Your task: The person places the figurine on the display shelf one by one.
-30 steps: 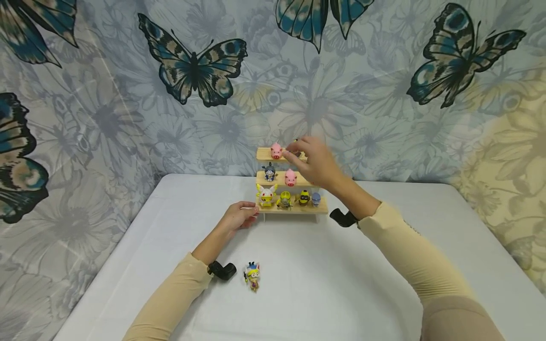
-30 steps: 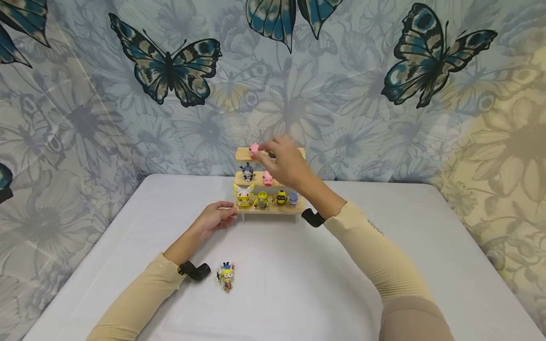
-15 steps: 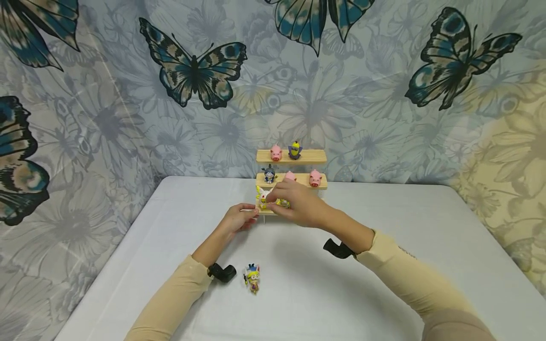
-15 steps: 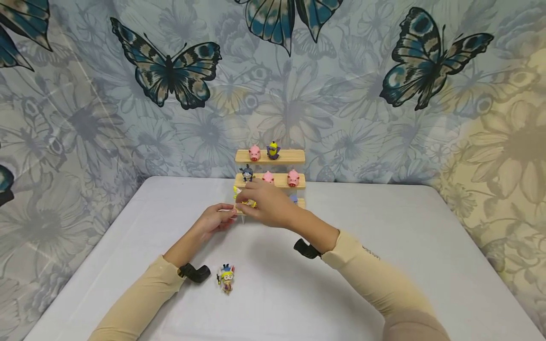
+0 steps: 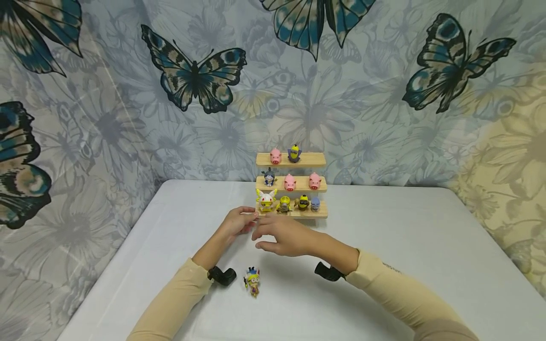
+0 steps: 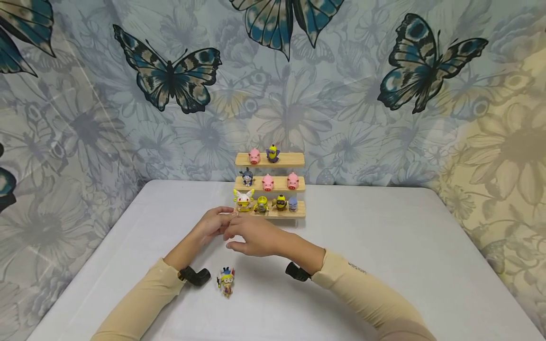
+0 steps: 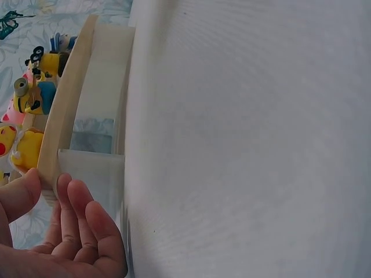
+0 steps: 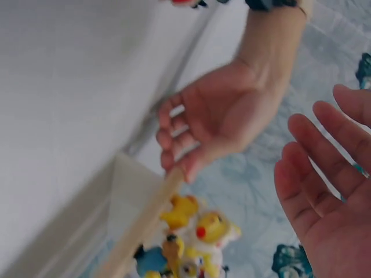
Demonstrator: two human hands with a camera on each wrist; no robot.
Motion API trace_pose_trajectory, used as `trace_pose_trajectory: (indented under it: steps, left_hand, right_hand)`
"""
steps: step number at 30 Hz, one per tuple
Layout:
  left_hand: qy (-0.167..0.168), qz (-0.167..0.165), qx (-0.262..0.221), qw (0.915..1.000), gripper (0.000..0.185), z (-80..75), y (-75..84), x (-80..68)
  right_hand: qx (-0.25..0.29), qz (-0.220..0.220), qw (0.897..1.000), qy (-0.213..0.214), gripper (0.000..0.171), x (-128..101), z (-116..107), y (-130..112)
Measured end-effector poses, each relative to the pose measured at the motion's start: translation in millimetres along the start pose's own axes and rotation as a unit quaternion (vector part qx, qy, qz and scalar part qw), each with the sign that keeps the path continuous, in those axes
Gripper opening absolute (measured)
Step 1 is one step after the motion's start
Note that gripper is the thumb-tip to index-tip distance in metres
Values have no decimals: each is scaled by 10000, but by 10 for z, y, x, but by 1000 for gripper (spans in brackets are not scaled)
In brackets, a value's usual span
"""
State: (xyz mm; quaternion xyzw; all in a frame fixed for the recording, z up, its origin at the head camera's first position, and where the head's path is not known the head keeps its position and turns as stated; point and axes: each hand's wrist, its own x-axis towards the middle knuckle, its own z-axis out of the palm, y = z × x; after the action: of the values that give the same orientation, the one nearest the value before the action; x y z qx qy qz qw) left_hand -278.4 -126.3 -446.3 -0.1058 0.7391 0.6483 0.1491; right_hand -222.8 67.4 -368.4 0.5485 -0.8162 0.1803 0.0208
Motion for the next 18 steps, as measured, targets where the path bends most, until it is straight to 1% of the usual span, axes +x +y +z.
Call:
trace_pose_trajectory:
  steps: [3,6,11,14,18]
  left_hand:
    - [-12,9,8,10000,38,9,1,-7]
    - [-2,18,29,10000,39,12,11,-18]
    - [20,22,0,10000,39,18,9,-11]
    - [5,37,-28,10000,39,16,1,-7]
    - [28,35,-49,10000,38,13,-3,-2]
  right_hand:
    - [-72,-107,9997,-222,16,5,82,-12]
    - [-101,-106,9985,-525,19,17,158,-21]
    - [12,100,9947,-1023,24,30,271,-35]
    - [33,192,9929,-1175,27,33,335,-41]
    - [-52,148,9915,-1293,30,34,393,-47]
